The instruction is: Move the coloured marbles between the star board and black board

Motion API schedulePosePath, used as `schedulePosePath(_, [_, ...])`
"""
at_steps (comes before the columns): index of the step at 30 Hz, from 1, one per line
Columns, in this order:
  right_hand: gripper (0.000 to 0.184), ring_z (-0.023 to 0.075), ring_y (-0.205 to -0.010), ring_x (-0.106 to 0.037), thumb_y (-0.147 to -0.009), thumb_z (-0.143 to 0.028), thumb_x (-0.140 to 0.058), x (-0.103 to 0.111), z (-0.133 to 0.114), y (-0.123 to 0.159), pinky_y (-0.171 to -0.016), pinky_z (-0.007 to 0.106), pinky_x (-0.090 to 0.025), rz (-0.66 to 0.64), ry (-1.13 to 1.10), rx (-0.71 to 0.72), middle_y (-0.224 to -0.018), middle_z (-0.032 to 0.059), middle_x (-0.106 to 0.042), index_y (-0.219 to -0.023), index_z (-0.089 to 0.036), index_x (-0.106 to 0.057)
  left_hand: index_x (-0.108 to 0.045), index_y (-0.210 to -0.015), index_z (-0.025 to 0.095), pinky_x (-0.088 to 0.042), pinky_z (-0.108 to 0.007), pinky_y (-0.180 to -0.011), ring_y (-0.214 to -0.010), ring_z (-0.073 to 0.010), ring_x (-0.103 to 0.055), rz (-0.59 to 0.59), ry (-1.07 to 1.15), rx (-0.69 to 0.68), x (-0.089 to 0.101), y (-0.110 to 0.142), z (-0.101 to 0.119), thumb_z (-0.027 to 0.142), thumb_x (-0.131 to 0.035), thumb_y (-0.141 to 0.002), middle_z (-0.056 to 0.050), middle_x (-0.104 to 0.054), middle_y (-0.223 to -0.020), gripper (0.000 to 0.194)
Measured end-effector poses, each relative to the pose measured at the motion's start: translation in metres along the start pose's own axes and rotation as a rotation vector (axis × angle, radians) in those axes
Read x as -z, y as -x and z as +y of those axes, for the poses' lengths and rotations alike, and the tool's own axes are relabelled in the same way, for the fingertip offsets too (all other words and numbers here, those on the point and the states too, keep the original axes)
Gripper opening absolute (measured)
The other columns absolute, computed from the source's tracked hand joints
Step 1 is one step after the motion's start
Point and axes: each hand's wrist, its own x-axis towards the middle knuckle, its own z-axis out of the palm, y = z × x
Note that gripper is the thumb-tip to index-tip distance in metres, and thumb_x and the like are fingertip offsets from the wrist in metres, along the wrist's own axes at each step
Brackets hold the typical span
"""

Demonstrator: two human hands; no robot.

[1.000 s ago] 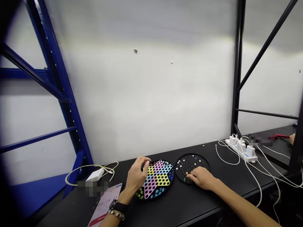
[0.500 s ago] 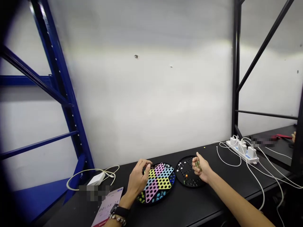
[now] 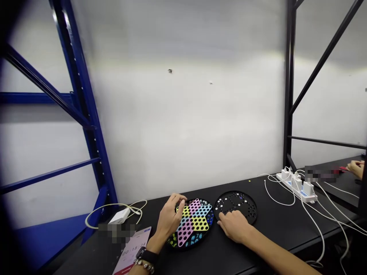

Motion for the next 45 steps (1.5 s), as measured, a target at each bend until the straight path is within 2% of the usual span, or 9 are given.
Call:
schedulePosePath(5, [0.041,0.018,-0.069,-0.059,-0.099,-0.042,-0.031,-0.001,0.016,-0.002,-0.066,0.027,-0.038,0.054,-0.352,-0.091,-0.074,0.0054,-0.064,-0.078,-0.02,-0.058,-0.061,-0.091,0.023,-0.048,-0.03,-0.079,-0.086,-0.0182,-0.062,-0.006,0.005,-0.011,-0.002,0.0,-0.003,0.034,-0.036,-0.094,-0.002,-0.064,-0.096,0.027])
schedulePosePath(11, [0.047,0.0065,-0.038,-0.027,-0.088,-0.06,-0.047,0.011,0.038,-0.011,-0.041,0.021,-0.021,0.234,-1.455,-0.422,-0.048,-0.0068,-0.036,-0.063,-0.02,-0.044,-0.06,-0.089,0.023,-0.048,-0.031,-0.078,-0.087,-0.0184,-0.061,-0.052,0.022,-0.03,-0.004,0.001,0.005,0.032,-0.036,-0.094,-0.002,-0.063,-0.095,0.026])
schedulePosePath(17, [0.032,0.0025,-0.031,-0.024,-0.095,-0.041,-0.043,0.024,0.057,-0.013,-0.034,0.016,-0.01,0.369,-2.17,-0.682,-0.052,-0.0059,-0.044,-0.072,-0.018,-0.047,-0.064,-0.097,0.026,-0.047,-0.03,-0.083,-0.091,-0.018,-0.063,-0.387,-0.005,-0.254,-0.032,-0.002,0.061,0.029,-0.043,-0.092,-0.002,-0.065,-0.1,0.021])
schedulePosePath(22, [0.027,0.0013,-0.03,-0.023,-0.092,-0.034,-0.051,0.013,0.062,-0.012,-0.032,0.014,-0.01,0.374,-2.196,-0.699,-0.051,-0.0079,-0.04,-0.07,-0.019,-0.044,-0.062,-0.1,0.026,-0.05,-0.034,-0.08,-0.093,-0.0239,-0.066,-0.736,-0.189,-0.362,-0.078,-0.009,0.095,0.034,-0.058,-0.083,-0.004,-0.067,-0.104,0.019])
schedulePosePath(28, [0.028,0.0013,-0.032,-0.023,-0.089,-0.04,-0.051,0.008,0.056,-0.015,-0.033,0.015,-0.01,0.314,-2.051,-0.629,-0.052,-0.0079,-0.04,-0.072,-0.019,-0.044,-0.059,-0.095,0.023,-0.049,-0.034,-0.075,-0.09,-0.0248,-0.068,-0.803,-0.194,-0.308,-0.098,-0.013,0.096,0.027,-0.052,-0.085,-0.007,-0.07,-0.098,0.013])
schedulePosePath(32, [0.033,0.0014,-0.034,-0.024,-0.084,-0.048,-0.055,0.012,0.043,-0.021,-0.036,0.016,-0.009,0.231,-1.848,-0.524,-0.054,-0.008,-0.041,-0.072,-0.02,-0.042,-0.058,-0.096,0.024,-0.046,-0.031,-0.076,-0.091,-0.0212,-0.065,-0.715,-0.081,-0.268,-0.068,-0.018,0.081,0.028,-0.048,-0.089,-0.005,-0.07,-0.099,0.013])
schedulePosePath(36, [0.039,0.0018,-0.035,-0.023,-0.08,-0.054,-0.058,0.018,0.014,-0.048,-0.036,0.018,-0.01,0.123,-1.721,-0.379,-0.053,-0.0095,-0.04,-0.07,-0.021,-0.041,-0.059,-0.094,0.023,-0.044,-0.027,-0.069,-0.08,-0.017,-0.061,-0.483,0.056,-0.102,-0.014,-0.029,0.024,0.035,-0.043,-0.09,-0.002,-0.068,-0.094,0.019])
schedulePosePath(41, [0.038,0.0048,-0.036,-0.022,-0.082,-0.051,-0.057,0.018,-0.059,-0.117,-0.036,0.02,-0.014,0.074,-1.548,-0.333,-0.044,-0.0107,-0.029,-0.064,-0.021,-0.043,-0.065,-0.082,0.019,-0.042,-0.025,-0.065,-0.07,-0.0156,-0.06,-0.556,-0.004,0.113,0.026,-0.031,-0.066,0.035,-0.056,-0.076,0.0,-0.068,-0.08,0.019])
schedulePosePath(45, [0.036,0.0072,-0.039,-0.027,-0.087,-0.048,-0.051,0.011,-0.12,-0.169,-0.038,0.02,-0.02,0.187,-1.547,-0.415,-0.045,-0.0094,-0.028,-0.064,-0.021,-0.044,-0.069,-0.076,0.018,-0.043,-0.023,-0.064,-0.07,-0.0152,-0.061,-0.67,0.013,0.131,0.026,-0.018,-0.089,0.03,-0.061,-0.067,0.001,-0.069,-0.074,0.017])
